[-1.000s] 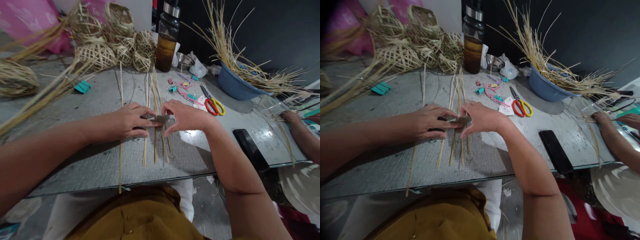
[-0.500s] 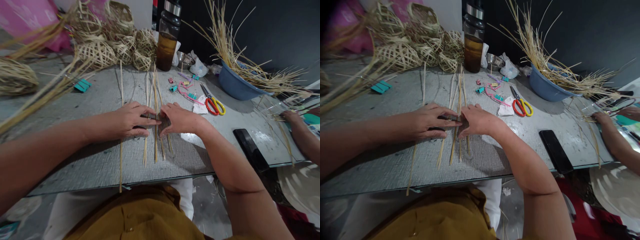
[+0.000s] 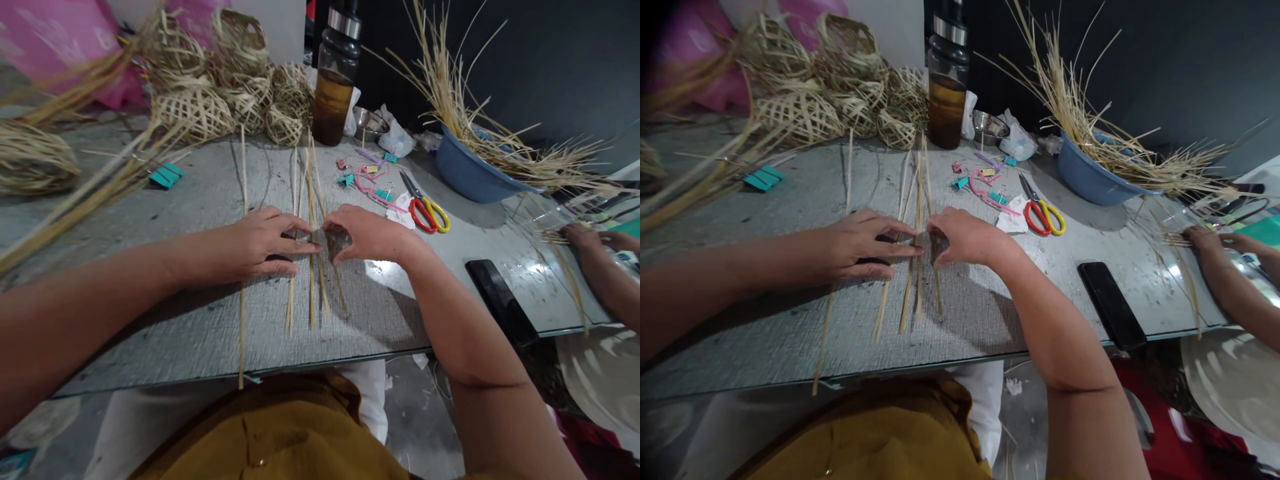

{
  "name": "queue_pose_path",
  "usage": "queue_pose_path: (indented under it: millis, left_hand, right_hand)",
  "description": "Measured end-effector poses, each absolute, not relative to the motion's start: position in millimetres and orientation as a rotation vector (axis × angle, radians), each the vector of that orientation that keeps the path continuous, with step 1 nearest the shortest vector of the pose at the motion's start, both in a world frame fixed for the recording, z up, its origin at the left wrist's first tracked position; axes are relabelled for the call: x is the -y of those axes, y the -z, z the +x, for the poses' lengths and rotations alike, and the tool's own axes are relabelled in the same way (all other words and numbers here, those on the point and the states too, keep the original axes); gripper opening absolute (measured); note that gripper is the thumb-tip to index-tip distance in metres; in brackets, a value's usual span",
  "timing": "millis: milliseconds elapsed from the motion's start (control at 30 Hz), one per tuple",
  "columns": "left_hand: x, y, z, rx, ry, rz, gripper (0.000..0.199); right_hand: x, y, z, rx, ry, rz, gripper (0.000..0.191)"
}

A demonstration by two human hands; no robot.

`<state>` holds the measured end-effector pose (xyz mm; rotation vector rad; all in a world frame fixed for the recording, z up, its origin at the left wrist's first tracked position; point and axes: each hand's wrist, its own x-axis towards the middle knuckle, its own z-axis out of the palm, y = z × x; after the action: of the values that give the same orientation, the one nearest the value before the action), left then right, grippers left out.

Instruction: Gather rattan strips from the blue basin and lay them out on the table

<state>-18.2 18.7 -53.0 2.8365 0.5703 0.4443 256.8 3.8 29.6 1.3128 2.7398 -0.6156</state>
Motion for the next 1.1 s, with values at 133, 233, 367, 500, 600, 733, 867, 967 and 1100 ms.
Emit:
queue_pose_path:
  millis: [133,233,367,500,600,733,867,967,1100]
  left_hand:
    - [-20.2,55.3,-17.1,-0.567,-0.453,2.837,0.046]
    - [-20.7,55.9,-16.7,-0.558,-0.467,2.849,0.047]
    - [-21.7,58.3,-17.5,-0.525,-0.51,2.859,0.045]
    - [-21.3,59.0,-17.7,-0.498,-0.525,2.866,0.045]
    - [-19.6,56.2,-17.0,-0.5,-0.516,2.847,0.043]
    - [-17.3,52.7,-16.1,-0.549,-0.46,2.805,0.045]
    - [-17.7,54.4,-16.1,-0.576,-0.449,2.78,0.045]
    - [-18.3,55.0,-15.9,-0.57,-0.447,2.773,0.047]
    - [-17.0,51.0,-14.9,-0.591,-0.408,2.767,0.045]
  right_hand:
    - [-0.2,-26.4,253.1,-2.734,0.565,1.329,0.039]
    - [3.8,-28.0,249.1,-2.703,0.538,1.336,0.037]
    - [6.8,-31.7,247.7,-2.687,0.527,1.353,0.036]
    - [6.7,-33.0,250.2,-2.729,0.564,1.387,0.033]
    - [4.8,-29.1,249.2,-2.868,0.545,1.545,0.02]
    - [-1.4,-18.8,245.4,-3.032,0.527,1.671,0.008]
    - [-8.1,-11.9,246.6,-3.059,0.503,1.73,0.012]
    - [-9.8,-11.3,248.9,-3.056,0.528,1.716,0.015]
    - [-9.1,-12.8,249.4,-3.018,0.578,1.654,0.017]
